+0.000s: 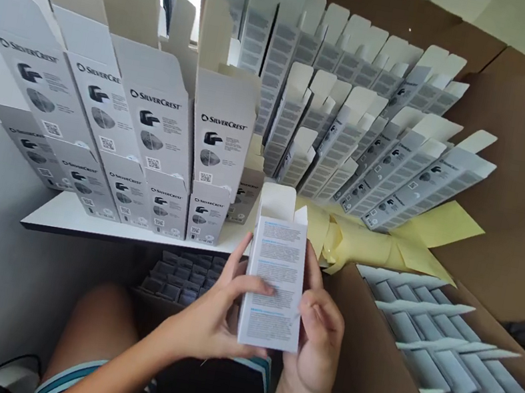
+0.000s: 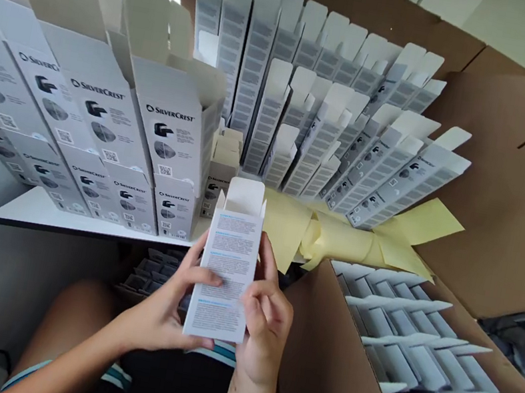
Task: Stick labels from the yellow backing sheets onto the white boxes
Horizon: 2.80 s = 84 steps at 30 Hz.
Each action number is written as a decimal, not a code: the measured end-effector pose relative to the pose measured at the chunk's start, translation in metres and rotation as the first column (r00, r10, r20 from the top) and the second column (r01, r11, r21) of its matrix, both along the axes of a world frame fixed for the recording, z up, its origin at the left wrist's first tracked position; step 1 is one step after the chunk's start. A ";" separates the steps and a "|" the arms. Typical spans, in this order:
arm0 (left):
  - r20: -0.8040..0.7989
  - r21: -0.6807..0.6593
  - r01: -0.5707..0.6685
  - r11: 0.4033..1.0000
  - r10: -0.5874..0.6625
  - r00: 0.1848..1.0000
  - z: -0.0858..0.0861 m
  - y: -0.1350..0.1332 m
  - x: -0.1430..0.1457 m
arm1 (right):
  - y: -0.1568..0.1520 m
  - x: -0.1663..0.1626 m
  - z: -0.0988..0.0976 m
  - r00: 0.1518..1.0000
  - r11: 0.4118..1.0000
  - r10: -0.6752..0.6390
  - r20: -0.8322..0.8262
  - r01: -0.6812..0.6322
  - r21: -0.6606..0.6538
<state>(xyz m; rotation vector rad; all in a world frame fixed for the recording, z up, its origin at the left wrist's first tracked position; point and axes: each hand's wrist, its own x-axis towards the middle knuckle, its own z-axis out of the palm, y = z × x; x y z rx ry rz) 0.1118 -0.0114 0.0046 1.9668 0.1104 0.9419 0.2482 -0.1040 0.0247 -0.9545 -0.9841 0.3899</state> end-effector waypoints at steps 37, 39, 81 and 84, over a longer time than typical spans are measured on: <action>0.099 -0.266 0.028 0.964 -0.001 0.995 0.033 0.029 0.028 | -0.022 0.039 0.082 -0.181 0.928 -0.348 0.920 0.073 0.365; 0.095 -0.260 0.022 0.965 0.003 0.995 0.033 0.028 0.028 | -0.022 0.039 0.084 -0.196 0.927 -0.344 0.918 0.083 0.365; 0.103 -0.054 0.118 0.992 -0.112 0.988 0.025 0.024 0.027 | -0.018 0.057 0.038 0.393 0.972 -0.230 0.890 0.140 0.189; 0.131 0.119 0.026 0.993 -0.042 0.990 0.011 0.034 0.042 | 0.001 0.068 0.028 0.829 0.984 -0.101 0.550 0.163 -0.066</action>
